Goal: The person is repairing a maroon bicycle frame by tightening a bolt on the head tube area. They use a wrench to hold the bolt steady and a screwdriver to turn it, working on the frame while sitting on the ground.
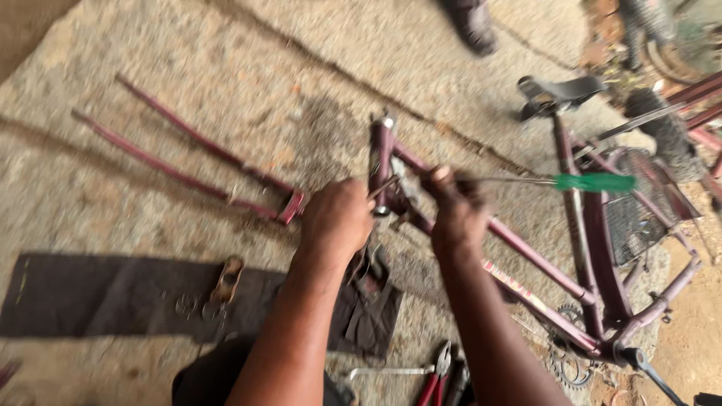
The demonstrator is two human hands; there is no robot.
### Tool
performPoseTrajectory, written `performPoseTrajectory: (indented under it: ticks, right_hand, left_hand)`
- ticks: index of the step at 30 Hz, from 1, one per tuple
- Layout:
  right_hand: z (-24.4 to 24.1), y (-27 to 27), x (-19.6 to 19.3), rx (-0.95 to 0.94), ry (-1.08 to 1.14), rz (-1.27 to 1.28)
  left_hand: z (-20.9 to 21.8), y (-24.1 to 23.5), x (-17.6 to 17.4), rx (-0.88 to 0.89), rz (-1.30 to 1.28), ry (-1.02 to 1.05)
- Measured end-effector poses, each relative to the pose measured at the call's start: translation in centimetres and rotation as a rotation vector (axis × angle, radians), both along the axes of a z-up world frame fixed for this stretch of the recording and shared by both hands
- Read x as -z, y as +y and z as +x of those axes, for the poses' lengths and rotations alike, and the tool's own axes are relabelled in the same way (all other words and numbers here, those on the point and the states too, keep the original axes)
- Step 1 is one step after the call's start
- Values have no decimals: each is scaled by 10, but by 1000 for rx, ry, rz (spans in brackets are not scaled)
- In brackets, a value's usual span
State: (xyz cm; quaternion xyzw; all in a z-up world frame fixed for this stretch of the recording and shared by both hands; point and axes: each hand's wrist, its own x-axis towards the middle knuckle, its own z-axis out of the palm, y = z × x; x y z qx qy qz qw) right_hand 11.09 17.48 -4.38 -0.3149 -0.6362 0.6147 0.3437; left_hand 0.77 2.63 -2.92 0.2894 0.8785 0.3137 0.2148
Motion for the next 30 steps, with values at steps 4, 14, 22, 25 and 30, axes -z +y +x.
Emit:
performPoseTrajectory:
  ticks: [4,14,22,25,30]
  right_hand:
    - [-2,-5,2,74,-174,-88]
    - [-4,0,-13,2,-21,-220]
    - [-6,9,-6,-1,26,-214]
    - [-1,-2,4,77,140,-253]
    - [-5,8,4,35,76,-230]
  left_hand:
    - [1,0,6,15,20,36]
    - [-5,9,0,17,-25,14]
    - [-5,10,-4,27,-45,19]
    - [0,-3,9,9,-80,8]
    - [-6,9,6,31,-33,24]
